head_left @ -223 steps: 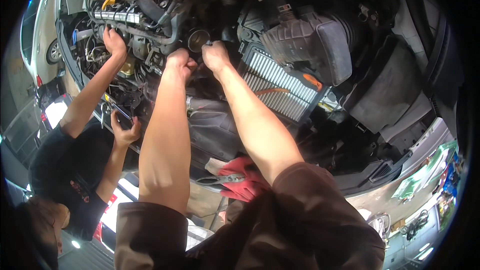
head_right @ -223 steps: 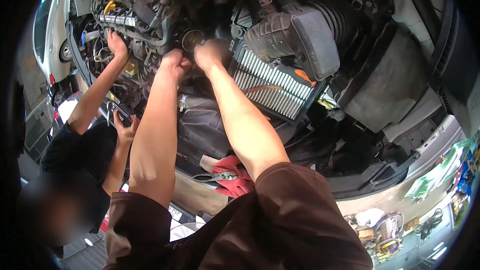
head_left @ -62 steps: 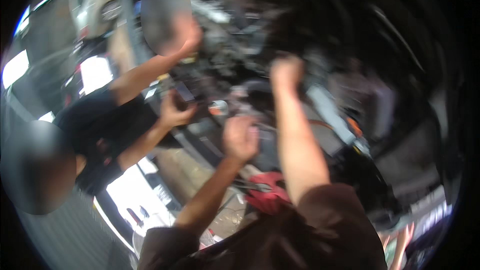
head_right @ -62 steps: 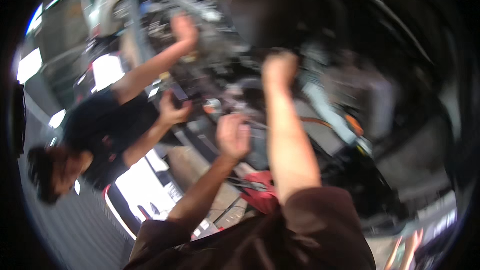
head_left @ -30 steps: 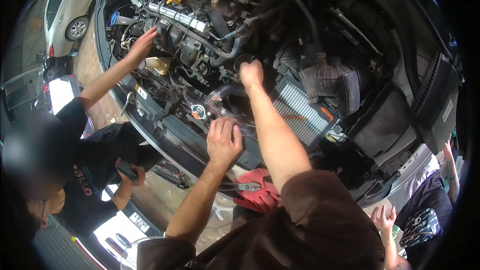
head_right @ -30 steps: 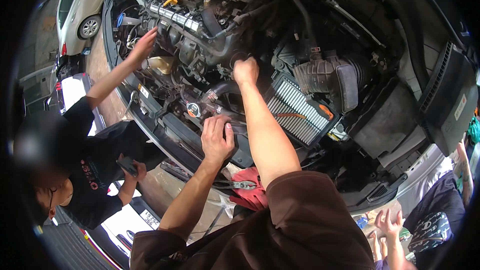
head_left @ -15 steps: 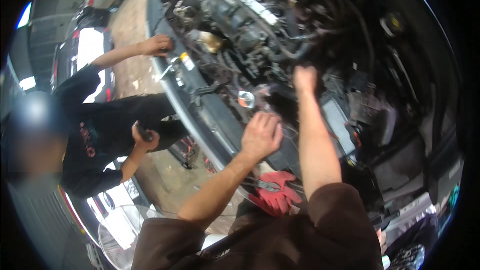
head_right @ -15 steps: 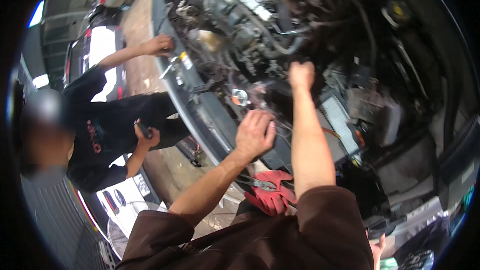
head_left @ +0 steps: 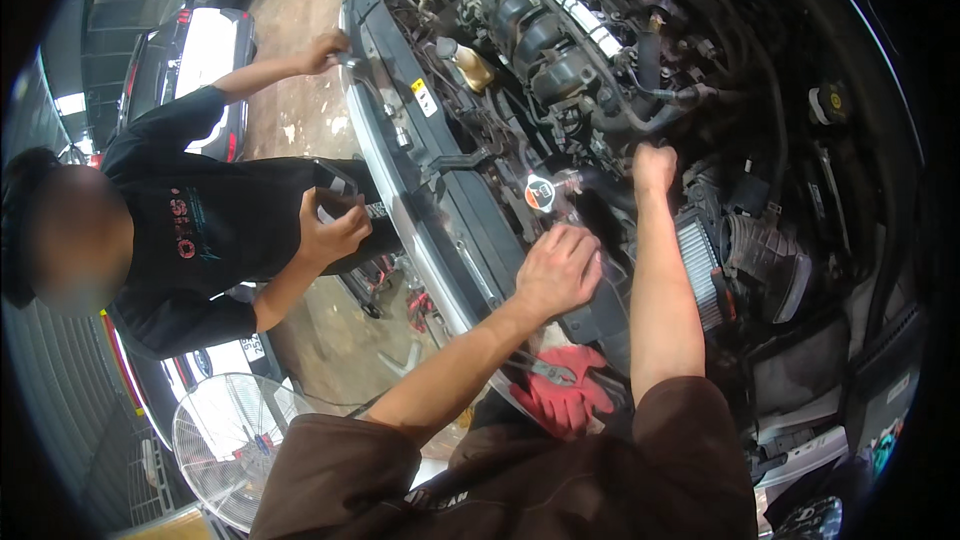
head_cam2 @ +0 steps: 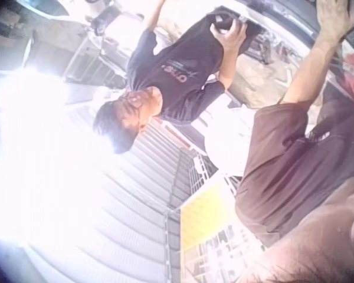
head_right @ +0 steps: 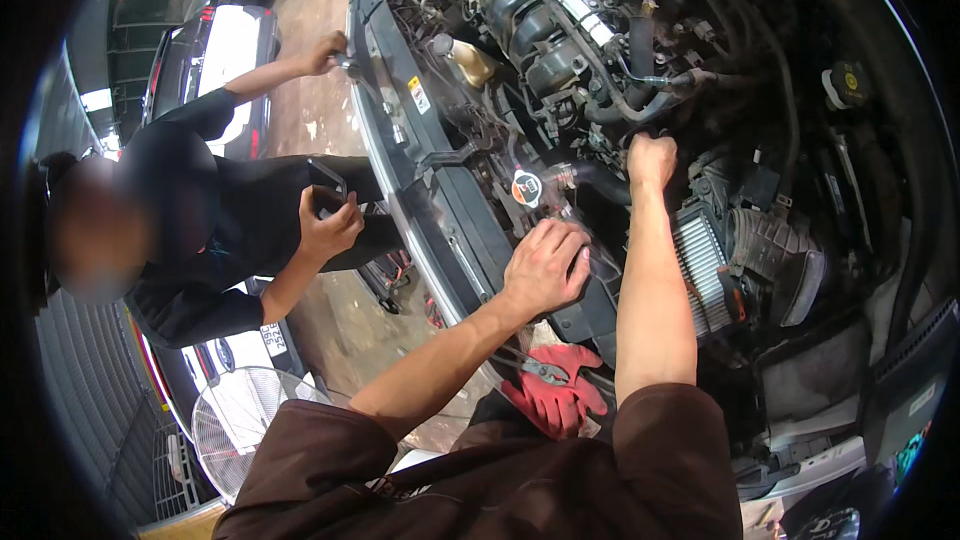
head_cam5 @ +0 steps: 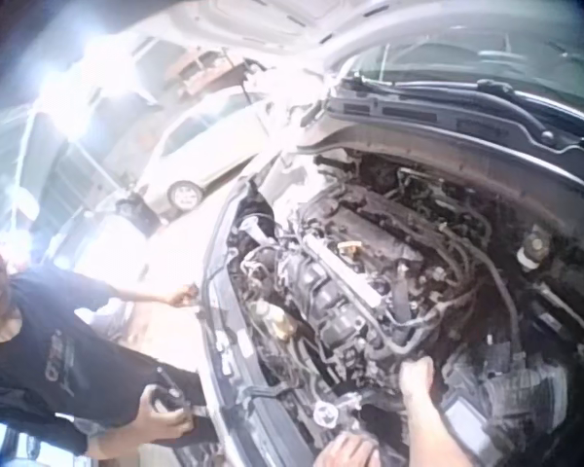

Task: The person works on a car engine by removing and replacing components using a wrench and pliers.

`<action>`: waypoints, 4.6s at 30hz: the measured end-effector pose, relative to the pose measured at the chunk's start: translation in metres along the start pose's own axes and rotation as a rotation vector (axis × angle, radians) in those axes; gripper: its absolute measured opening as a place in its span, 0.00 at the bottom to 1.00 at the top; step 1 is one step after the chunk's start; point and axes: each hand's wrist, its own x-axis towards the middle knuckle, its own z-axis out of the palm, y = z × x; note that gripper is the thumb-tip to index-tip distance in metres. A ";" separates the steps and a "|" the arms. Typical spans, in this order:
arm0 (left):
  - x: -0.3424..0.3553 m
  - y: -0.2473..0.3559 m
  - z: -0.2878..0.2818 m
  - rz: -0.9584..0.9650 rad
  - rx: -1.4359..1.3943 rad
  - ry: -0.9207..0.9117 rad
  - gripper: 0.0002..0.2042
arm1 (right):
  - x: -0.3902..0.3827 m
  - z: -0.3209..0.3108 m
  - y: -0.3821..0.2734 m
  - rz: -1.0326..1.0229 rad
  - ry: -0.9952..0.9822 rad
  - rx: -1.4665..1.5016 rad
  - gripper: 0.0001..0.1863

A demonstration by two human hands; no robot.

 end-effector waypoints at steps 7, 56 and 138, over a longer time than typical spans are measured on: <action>-0.009 -0.007 -0.001 -0.035 0.014 -0.023 0.07 | -0.007 0.010 0.002 -0.044 -0.044 -0.113 0.23; 0.152 -0.073 0.110 -0.911 -0.070 -0.294 0.36 | 0.005 -0.011 0.007 -0.283 -0.184 -0.025 0.25; -0.117 0.022 -0.308 -0.216 -0.168 0.669 0.12 | -0.328 -0.270 0.043 -0.545 -0.083 0.077 0.27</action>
